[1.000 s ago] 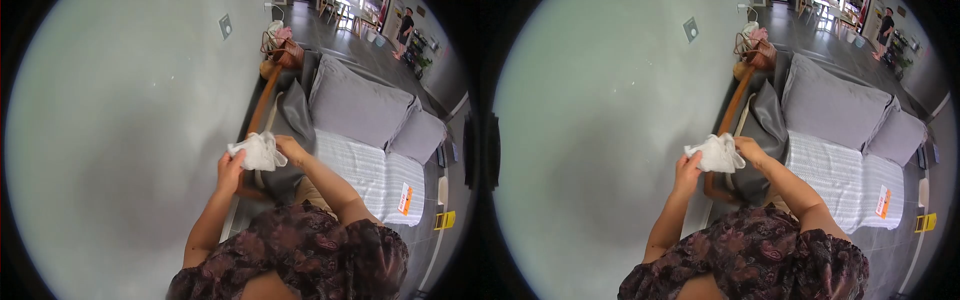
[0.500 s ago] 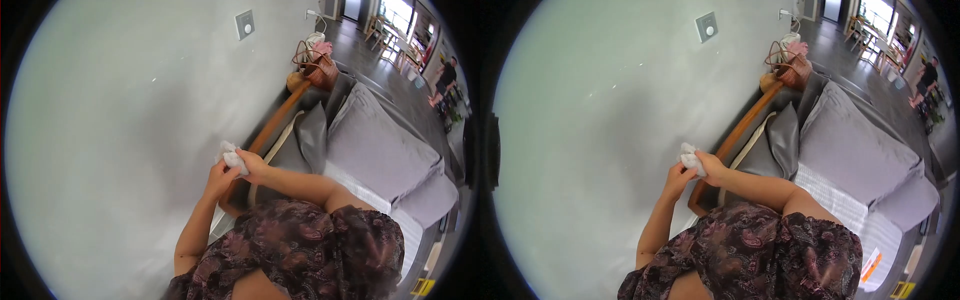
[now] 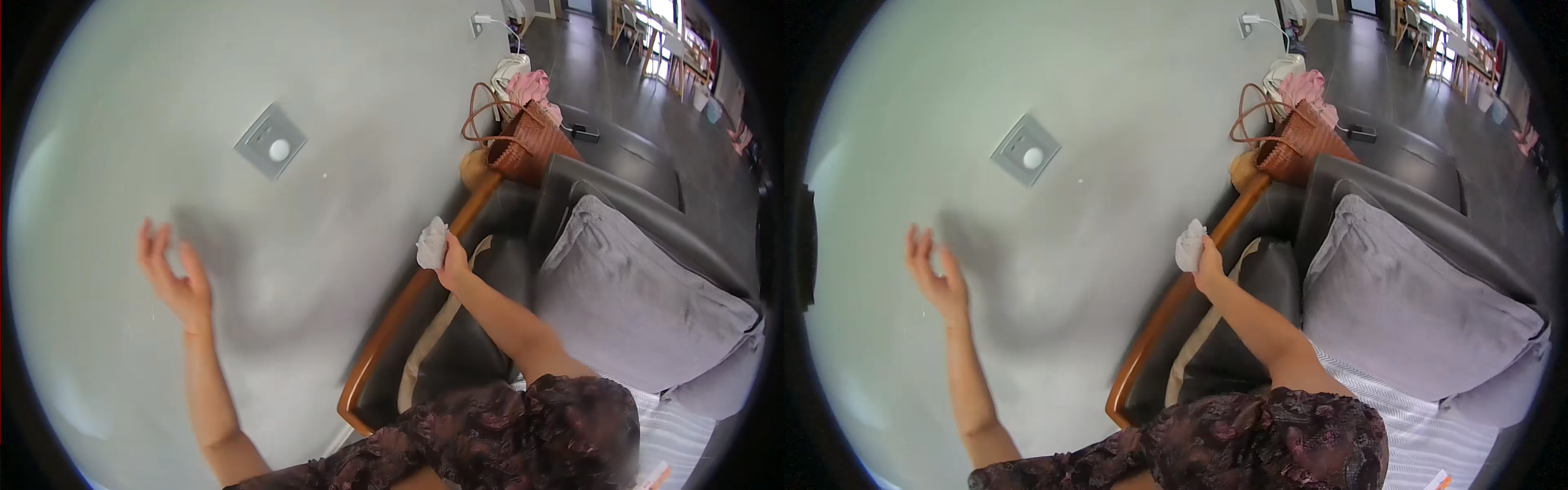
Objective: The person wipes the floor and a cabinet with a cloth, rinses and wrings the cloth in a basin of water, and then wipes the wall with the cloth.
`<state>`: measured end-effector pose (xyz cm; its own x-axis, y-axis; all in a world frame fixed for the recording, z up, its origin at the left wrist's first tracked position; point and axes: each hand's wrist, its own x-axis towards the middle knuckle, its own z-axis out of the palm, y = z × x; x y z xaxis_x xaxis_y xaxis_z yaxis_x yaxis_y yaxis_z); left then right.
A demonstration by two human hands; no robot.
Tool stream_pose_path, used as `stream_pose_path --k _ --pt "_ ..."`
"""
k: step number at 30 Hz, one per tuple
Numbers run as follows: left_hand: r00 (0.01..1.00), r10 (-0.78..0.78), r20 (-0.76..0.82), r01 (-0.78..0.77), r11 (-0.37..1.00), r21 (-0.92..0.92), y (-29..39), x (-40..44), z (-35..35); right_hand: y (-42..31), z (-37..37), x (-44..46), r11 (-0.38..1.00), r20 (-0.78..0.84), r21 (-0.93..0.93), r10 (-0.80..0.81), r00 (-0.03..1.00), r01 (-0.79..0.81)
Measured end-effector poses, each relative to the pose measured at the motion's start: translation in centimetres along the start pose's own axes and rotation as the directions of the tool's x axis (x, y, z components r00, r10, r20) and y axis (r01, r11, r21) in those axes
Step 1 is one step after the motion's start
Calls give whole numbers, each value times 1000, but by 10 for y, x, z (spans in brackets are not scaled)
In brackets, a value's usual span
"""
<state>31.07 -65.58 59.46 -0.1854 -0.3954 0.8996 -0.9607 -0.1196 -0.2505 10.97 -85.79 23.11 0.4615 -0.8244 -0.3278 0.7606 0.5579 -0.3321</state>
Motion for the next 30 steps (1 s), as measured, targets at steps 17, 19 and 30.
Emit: stream_pose_path --k 17,19,30 --pt "944 326 -46 -198 672 713 -78 129 16 74 124 69 74 549 -659 -632 547 748" --pt "946 324 -33 -200 658 726 -83 128 16 61 133 76 59 551 -677 -621 558 733" --pt "913 408 23 -272 566 778 -89 135 17 -152 259 209 -104 517 -561 -819 249 821"
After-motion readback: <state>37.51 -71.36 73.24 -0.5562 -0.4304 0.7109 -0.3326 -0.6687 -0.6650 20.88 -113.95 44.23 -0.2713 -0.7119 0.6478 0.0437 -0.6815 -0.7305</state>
